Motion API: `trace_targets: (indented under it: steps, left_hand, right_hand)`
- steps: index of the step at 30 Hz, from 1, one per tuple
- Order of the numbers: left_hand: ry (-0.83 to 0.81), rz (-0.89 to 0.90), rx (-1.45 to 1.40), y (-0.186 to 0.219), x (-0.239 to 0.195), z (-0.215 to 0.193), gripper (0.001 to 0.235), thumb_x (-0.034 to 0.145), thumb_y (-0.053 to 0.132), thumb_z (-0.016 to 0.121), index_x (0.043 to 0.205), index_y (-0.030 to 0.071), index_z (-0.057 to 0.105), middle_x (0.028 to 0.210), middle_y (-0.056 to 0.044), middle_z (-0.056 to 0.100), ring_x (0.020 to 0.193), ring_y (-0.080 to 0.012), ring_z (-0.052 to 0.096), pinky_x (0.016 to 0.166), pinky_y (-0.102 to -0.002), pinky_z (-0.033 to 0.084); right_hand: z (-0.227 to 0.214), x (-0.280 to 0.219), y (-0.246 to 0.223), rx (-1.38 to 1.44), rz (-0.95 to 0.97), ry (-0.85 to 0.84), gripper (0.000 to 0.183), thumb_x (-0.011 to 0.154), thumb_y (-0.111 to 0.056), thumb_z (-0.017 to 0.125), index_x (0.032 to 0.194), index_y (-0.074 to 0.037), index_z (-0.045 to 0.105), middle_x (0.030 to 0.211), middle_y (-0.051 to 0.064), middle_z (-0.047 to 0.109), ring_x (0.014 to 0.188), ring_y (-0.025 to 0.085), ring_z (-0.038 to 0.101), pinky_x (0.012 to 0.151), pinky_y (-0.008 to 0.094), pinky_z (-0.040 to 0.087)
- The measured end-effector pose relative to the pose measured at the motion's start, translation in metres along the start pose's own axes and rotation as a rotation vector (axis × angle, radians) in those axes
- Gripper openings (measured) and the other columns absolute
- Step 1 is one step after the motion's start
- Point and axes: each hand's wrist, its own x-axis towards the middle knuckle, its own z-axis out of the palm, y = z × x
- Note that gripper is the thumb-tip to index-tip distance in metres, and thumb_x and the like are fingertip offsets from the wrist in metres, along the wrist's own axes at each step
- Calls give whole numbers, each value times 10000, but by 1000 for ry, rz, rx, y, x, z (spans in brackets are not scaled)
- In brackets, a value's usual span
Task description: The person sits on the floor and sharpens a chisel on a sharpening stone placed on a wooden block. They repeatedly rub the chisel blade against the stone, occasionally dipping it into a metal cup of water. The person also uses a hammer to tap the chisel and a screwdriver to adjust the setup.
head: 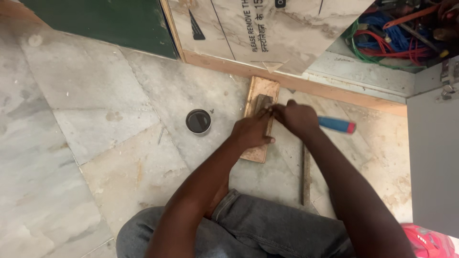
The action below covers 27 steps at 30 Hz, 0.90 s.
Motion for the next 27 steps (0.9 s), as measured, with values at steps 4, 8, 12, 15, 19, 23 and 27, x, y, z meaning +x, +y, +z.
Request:
trace_targets:
  steps: [4,8,12,15,19,23,27]
  left_hand:
    - [-129,-4,-58,14,-53,13,1039,781,533,794,1568,46,321,1625,-165,344,1195,-358,638,938,-473,557]
    - [-315,-86,-27,20,-66,2,1125,823,544,768,1664,57,202,1477,-187,487,1121,-363,676,918,-470,568]
    - [-14,15,-12,5,-12,-10,986,789,507,773,1556,62,340,1686,-132,328,1086,-347,705,860,-471,591]
    - [-102,-102,24,8,4,-8,977,786,563,764,1547,123,336,1659,-59,338,1133,-343,676,884,-485,577]
    - [-153,-54,16,14,-42,12,1037,797,575,761,1580,91,286,1654,-118,299,1139,-379,663,878,-502,579]
    - [-206,-6,-28,15,-65,17,1132,768,610,772,1595,91,200,1682,-129,195,1114,-373,673,879,-507,573]
    - [-112,-83,44,6,-13,2,1073,786,553,758,1613,118,230,1731,-96,229,1106,-361,699,880,-498,593]
  right_hand:
    - [6,-56,-28,9,-19,-89,389,970,-475,565,1314,-324,667,913,143,668,649,316,705,540,433,573]
    - [4,-66,-37,-6,-31,-129,399,983,-475,549,1340,-327,647,917,134,671,663,280,715,541,415,577]
    - [-1,-8,-13,11,34,-48,359,989,-487,562,1278,-306,677,964,140,673,709,314,709,564,439,568]
    - [-1,-5,-6,8,13,-11,353,973,-469,573,1270,-312,681,955,134,679,741,316,714,592,445,570]
    - [8,-47,-26,17,-26,-61,371,988,-448,558,1311,-295,659,937,154,671,705,328,719,617,485,564]
    - [7,-69,-38,81,-5,-157,416,984,-451,547,1369,-311,623,932,171,662,708,332,722,594,465,586]
    - [2,-13,-16,14,46,-43,362,981,-464,561,1283,-293,665,959,156,663,713,340,709,586,473,567]
